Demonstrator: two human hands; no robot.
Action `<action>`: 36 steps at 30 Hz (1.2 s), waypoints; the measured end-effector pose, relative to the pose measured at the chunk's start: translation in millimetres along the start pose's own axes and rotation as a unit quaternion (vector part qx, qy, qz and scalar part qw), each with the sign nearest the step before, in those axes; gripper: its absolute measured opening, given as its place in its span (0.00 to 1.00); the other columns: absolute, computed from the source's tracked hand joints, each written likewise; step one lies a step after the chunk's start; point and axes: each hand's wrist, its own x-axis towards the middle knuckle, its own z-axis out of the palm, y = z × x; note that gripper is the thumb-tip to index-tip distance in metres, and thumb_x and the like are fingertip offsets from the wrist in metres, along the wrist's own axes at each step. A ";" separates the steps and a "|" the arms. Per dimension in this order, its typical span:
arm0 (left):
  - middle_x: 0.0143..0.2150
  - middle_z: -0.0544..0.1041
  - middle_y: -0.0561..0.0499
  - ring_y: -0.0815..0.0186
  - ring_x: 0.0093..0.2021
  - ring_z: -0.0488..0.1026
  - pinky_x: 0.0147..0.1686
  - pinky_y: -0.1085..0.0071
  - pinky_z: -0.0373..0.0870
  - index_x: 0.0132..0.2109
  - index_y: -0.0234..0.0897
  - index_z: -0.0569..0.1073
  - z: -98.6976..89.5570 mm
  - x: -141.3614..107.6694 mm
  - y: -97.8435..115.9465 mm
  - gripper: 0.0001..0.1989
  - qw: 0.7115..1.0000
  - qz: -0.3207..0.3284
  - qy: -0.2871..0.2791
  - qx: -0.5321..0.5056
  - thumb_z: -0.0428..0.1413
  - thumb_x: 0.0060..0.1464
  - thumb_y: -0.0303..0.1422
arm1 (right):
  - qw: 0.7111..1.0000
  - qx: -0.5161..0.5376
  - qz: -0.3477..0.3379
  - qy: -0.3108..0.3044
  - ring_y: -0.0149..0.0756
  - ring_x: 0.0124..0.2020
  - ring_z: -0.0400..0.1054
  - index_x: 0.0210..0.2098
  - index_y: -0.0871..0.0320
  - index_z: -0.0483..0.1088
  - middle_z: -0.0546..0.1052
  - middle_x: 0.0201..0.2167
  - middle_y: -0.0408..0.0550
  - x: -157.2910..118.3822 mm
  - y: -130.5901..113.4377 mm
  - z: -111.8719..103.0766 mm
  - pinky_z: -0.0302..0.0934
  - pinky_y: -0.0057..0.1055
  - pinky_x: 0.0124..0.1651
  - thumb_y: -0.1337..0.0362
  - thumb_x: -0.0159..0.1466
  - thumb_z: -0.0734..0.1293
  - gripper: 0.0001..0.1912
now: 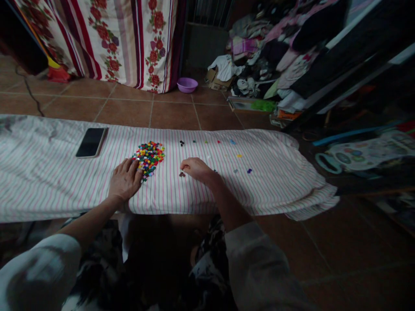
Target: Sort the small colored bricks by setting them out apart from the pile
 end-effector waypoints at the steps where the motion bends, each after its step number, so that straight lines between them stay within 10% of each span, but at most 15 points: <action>1: 0.61 0.70 0.40 0.51 0.65 0.60 0.60 0.50 0.58 0.58 0.39 0.66 -0.2 0.1 0.2 0.22 1.000 0.001 0.001 -0.001 0.41 0.62 0.42 | 1.000 -0.004 -0.004 -0.004 0.35 0.39 0.71 0.32 0.56 0.79 0.80 0.35 0.47 0.8 0.1 1.3 0.60 0.28 0.43 0.76 0.57 0.63 0.14; 36: 0.64 0.67 0.37 0.52 0.67 0.59 0.63 0.54 0.56 0.62 0.32 0.65 3.3 1.7 1.6 0.27 0.998 -0.028 -0.016 0.048 0.39 0.64 0.43 | 0.999 -0.040 0.008 -0.006 0.33 0.44 0.70 0.45 0.60 0.77 0.77 0.45 0.52 24.4 -24.2 0.4 0.58 0.26 0.49 0.72 0.66 0.57 0.18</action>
